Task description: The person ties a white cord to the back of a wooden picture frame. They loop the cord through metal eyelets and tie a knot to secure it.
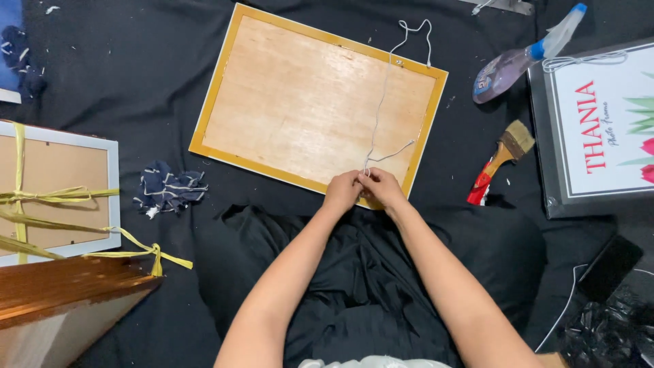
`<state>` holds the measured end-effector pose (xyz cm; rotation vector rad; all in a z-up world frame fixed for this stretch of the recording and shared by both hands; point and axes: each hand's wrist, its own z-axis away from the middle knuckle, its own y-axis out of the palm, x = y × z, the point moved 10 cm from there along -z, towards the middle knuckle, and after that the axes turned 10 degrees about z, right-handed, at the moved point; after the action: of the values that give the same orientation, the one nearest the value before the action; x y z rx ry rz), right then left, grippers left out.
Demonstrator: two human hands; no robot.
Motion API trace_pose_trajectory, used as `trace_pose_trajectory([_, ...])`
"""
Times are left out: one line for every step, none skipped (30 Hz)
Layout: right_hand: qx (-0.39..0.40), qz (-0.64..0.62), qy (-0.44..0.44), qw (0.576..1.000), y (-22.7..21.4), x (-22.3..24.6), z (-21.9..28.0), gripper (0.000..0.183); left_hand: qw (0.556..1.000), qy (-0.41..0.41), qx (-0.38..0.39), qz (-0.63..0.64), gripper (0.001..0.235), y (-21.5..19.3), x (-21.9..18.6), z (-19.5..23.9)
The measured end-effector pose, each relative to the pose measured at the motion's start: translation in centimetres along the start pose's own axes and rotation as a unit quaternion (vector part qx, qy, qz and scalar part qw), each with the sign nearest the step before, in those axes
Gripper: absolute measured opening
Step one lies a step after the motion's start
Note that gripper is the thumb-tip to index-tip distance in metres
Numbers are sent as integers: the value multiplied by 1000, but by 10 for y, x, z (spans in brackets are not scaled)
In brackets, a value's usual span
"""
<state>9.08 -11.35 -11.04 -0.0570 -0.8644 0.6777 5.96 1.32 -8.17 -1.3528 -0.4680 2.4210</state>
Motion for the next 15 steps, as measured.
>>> trace_pose_trajectory([1, 1, 0, 1000, -2, -1, 4, 23, 1000, -1, 0, 1, 22, -8, -1, -1])
trace_pose_trajectory([7, -37, -7, 999, -3, 0, 7, 19, 981, 79, 32, -172, 20, -8, -16, -2])
trace_pose_trajectory([13, -75, -13, 997, -3, 1, 11, 17, 926, 156, 63, -337, 22, -4, -28, 0])
trace_pose_trajectory([12, -75, -14, 997, -5, -2, 6, 17, 926, 157, 63, -338, 22, -16, -41, 8])
trace_pose_trajectory([13, -100, 6, 995, -5, -8, 1, 19, 895, 167, 60, -409, 28, -26, -53, 17])
trace_pose_trajectory([15, -125, 26, 992, -4, -14, -4, 23, 860, 173, 56, -477, 35, -37, -65, 26])
trace_pose_trajectory([17, -125, 25, 992, -8, -5, 5, 23, 860, 172, 55, -478, 35, -32, -54, 23])
trace_pose_trajectory([0, -141, 11, 990, -14, 8, 13, 22, 903, 161, 25, -398, 30, -38, -45, 17])
trace_pose_trajectory([-17, -157, -4, 987, -21, 21, 21, 22, 937, 149, -7, -315, 26, -44, -35, 11])
trace_pose_trajectory([-16, -157, -4, 988, -23, 25, 19, 22, 937, 148, -7, -316, 26, -40, -32, 11])
trace_pose_trajectory([-10, -97, -34, 995, -24, 36, 17, 20, 976, 98, 15, -195, 29, -36, -20, 9])
trace_pose_trajectory([-5, -37, -63, 997, -26, 44, 17, 18, 996, 48, 38, -69, 31, -27, -8, 8])
trace_pose_trajectory([-5, -36, -62, 997, -28, 55, 23, 18, 996, 48, 39, -68, 31, -21, -5, 9])
trace_pose_trajectory([-2, 22, -80, 997, -29, 69, 30, 19, 998, 38, 34, -26, 32, -16, -1, 11])
trace_pose_trajectory([1, 79, -97, 992, -30, 83, 37, 20, 999, 28, 28, 15, 32, -11, 2, 14])
